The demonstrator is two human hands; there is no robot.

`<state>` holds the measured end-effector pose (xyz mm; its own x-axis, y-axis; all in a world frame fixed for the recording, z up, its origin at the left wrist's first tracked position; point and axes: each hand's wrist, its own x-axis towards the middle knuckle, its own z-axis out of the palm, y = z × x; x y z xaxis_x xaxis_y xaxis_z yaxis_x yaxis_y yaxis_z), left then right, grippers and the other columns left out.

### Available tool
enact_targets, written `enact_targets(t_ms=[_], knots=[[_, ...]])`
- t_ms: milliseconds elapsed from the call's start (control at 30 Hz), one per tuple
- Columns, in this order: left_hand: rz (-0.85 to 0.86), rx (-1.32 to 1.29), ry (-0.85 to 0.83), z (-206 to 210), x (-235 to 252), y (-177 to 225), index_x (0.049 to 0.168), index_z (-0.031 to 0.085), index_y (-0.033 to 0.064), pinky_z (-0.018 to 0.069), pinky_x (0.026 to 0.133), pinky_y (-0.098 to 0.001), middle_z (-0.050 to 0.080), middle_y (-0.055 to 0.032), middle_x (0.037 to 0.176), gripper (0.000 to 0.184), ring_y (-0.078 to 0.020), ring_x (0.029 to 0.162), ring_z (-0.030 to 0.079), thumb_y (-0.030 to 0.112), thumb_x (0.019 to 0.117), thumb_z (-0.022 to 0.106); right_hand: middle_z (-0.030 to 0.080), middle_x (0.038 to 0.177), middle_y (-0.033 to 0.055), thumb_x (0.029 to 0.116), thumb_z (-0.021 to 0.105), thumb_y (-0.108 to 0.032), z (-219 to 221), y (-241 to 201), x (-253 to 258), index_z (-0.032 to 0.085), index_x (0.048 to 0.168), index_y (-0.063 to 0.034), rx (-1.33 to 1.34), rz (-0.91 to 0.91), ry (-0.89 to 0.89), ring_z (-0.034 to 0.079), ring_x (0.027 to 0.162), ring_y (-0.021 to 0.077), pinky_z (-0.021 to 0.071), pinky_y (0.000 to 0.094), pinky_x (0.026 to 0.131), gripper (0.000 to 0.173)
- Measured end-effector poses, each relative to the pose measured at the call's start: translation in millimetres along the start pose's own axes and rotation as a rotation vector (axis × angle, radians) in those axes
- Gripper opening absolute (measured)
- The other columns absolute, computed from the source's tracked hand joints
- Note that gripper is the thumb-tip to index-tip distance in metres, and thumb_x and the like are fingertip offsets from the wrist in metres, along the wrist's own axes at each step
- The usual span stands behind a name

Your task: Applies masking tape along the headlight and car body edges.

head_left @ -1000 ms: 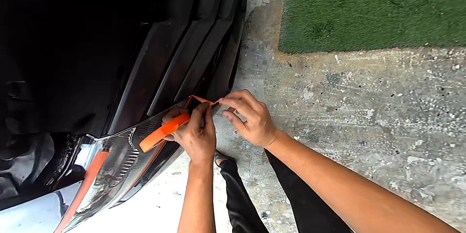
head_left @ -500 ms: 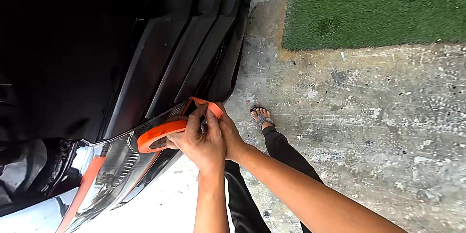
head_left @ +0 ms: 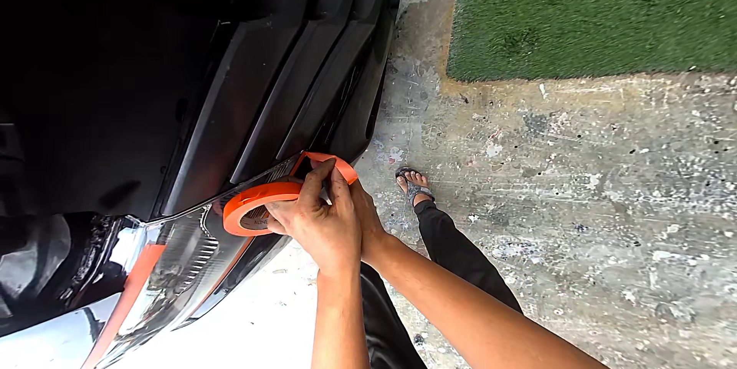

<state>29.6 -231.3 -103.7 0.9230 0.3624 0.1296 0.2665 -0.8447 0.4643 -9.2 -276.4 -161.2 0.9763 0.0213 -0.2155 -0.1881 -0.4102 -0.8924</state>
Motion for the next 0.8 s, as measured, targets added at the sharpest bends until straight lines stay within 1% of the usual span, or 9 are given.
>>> enact_targets(t_ms=[133,233,367,433,467,533,633,700,800], knots=[[-0.004,0.026,-0.022,2,6,6,0.098,0.081,0.0301,0.0325,0.095,-0.0579,0.062,-0.0102,0.117,0.011,-0.0289,0.118,0.052,0.037,0.0916,0.075,0.064,0.123,0.0138,0.094,0.066,-0.025,0,-3,11,0.051,0.138,-0.0023,-0.012,0.06,-0.032,0.064,0.115,0.0198,0.0535,0.0357,0.098,0.052],[0.002,0.034,-0.016,4,9,7,0.1,0.081,0.03,0.0342,0.095,-0.0561,0.065,-0.0064,0.115,0.012,-0.0259,0.116,0.054,0.036,0.0918,0.075,0.062,0.131,0.0158,0.0929,0.066,-0.024,2,-3,16,0.048,0.145,-0.0004,-0.056,0.06,-0.048,0.062,0.122,0.0211,0.0504,0.0359,0.104,0.06],[0.017,0.039,-0.031,5,7,6,0.102,0.081,0.0293,0.0325,0.096,-0.0572,0.065,-0.006,0.114,0.013,-0.0265,0.117,0.053,0.035,0.0934,0.073,0.06,0.134,0.0165,0.0885,0.068,-0.021,0,-3,8,0.045,0.146,0.0003,-0.049,0.024,-0.036,0.06,0.124,0.0206,0.0498,0.0338,0.104,0.065],[0.038,0.028,-0.024,7,6,5,0.099,0.081,0.0274,0.0321,0.095,-0.0559,0.068,-0.003,0.105,0.012,-0.025,0.112,0.055,0.034,0.0935,0.072,0.063,0.129,0.0158,0.0907,0.068,-0.018,-17,-17,11,0.051,0.14,0.0017,-0.036,0.044,-0.08,0.062,0.12,0.0191,0.0502,0.0308,0.102,0.056],[0.047,0.03,-0.03,8,5,4,0.099,0.081,0.0271,0.0319,0.094,-0.0555,0.068,-0.0027,0.102,0.012,-0.025,0.11,0.054,0.033,0.0933,0.072,0.065,0.128,0.0179,0.0932,0.068,-0.013,-41,-38,19,0.052,0.138,0.0056,-0.031,0.114,-0.175,0.063,0.118,0.0204,0.0491,0.031,0.101,0.051],[0.046,0.045,-0.046,10,2,3,0.099,0.08,0.0287,0.032,0.095,-0.0557,0.065,-0.0046,0.106,0.011,-0.0258,0.113,0.053,0.034,0.093,0.073,0.066,0.118,0.0142,0.0997,0.062,-0.01,-64,-60,31,0.055,0.131,0.0045,-0.093,0.24,-0.348,0.063,0.108,0.0151,0.0484,0.0258,0.094,0.035],[0.054,0.044,-0.052,12,3,1,0.099,0.081,0.0296,0.0319,0.095,-0.0573,0.064,-0.0085,0.112,0.012,-0.0284,0.116,0.052,0.035,0.0926,0.073,0.07,0.112,0.0169,0.0945,0.065,-0.013,-14,-9,17,0.061,0.126,0.0062,-0.099,-0.019,-0.058,0.067,0.107,0.0209,0.0523,0.0304,0.094,0.038],[0.056,0.031,-0.054,12,4,1,0.1,0.081,0.0288,0.0323,0.095,-0.0578,0.065,-0.0062,0.109,0.012,-0.0275,0.115,0.053,0.034,0.0931,0.072,0.068,0.118,0.0167,0.0938,0.065,-0.016,13,14,9,0.059,0.131,0.0038,-0.061,-0.04,0.001,0.065,0.115,0.0225,0.0507,0.0329,0.099,0.043],[0.049,-0.028,-0.015,12,4,1,0.099,0.081,0.0254,0.0328,0.095,-0.0552,0.069,-0.0011,0.1,0.011,-0.0231,0.108,0.056,0.031,0.0918,0.075,0.069,0.115,0.0179,0.094,0.065,-0.019,0,7,15,0.061,0.127,0.0064,-0.051,-0.097,0.054,0.066,0.111,0.0225,0.0519,0.0302,0.098,0.042]])
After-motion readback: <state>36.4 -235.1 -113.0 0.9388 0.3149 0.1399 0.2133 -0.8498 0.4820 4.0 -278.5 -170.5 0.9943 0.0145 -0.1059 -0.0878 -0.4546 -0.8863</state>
